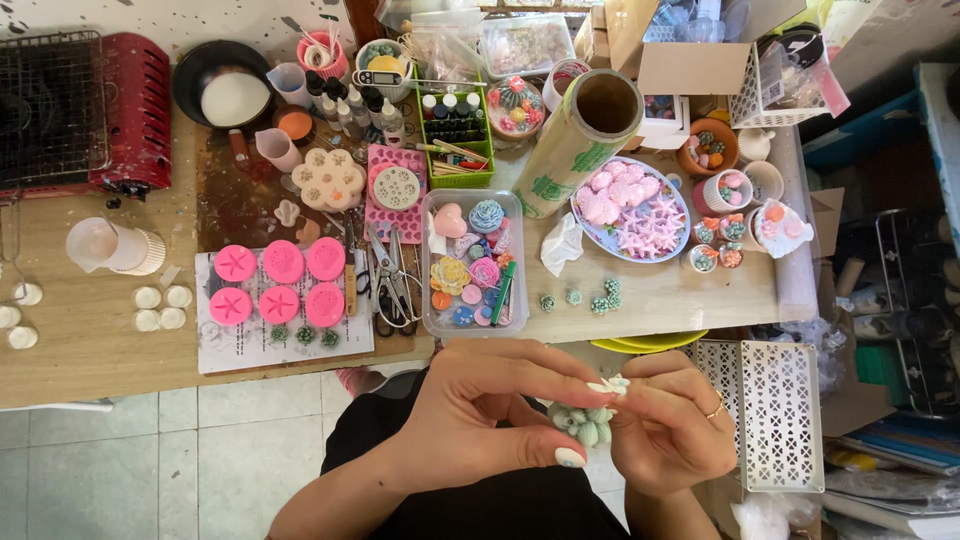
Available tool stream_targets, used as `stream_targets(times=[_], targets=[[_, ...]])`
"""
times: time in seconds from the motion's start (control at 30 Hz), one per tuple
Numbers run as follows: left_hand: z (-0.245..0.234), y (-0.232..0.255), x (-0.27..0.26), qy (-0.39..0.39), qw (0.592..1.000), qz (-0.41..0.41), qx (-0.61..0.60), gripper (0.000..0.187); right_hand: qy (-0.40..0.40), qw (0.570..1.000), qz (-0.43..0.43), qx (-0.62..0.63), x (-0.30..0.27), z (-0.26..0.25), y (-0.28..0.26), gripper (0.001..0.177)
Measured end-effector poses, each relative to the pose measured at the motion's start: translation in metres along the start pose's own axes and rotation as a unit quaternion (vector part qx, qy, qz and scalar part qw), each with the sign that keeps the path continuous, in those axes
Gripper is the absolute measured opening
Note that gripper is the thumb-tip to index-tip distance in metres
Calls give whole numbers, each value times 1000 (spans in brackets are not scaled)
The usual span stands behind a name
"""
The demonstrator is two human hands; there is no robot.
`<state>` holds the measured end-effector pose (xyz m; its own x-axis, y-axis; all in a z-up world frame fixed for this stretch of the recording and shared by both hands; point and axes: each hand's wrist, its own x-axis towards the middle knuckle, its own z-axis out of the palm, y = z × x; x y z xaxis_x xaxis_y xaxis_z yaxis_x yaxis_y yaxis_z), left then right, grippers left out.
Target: Creating a succulent-shaped decorative candle using wax and a mold.
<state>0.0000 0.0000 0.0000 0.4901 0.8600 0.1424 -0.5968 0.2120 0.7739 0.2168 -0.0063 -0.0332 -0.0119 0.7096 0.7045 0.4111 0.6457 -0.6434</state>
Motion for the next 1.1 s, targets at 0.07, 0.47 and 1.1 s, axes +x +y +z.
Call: stream_targets(times=[0.07, 0.47, 1.1], targets=[[0, 1, 1, -1, 1000, -9, 5, 35, -2, 1000, 0, 1, 1, -1, 0, 16], [-3, 2, 2, -11, 1000, -25, -2, 35, -44, 999, -17, -1, 10, -1, -6, 11], [-6, -1, 0, -14, 999, -8, 28, 36, -138, 989, -15, -49, 26, -2, -8, 14]])
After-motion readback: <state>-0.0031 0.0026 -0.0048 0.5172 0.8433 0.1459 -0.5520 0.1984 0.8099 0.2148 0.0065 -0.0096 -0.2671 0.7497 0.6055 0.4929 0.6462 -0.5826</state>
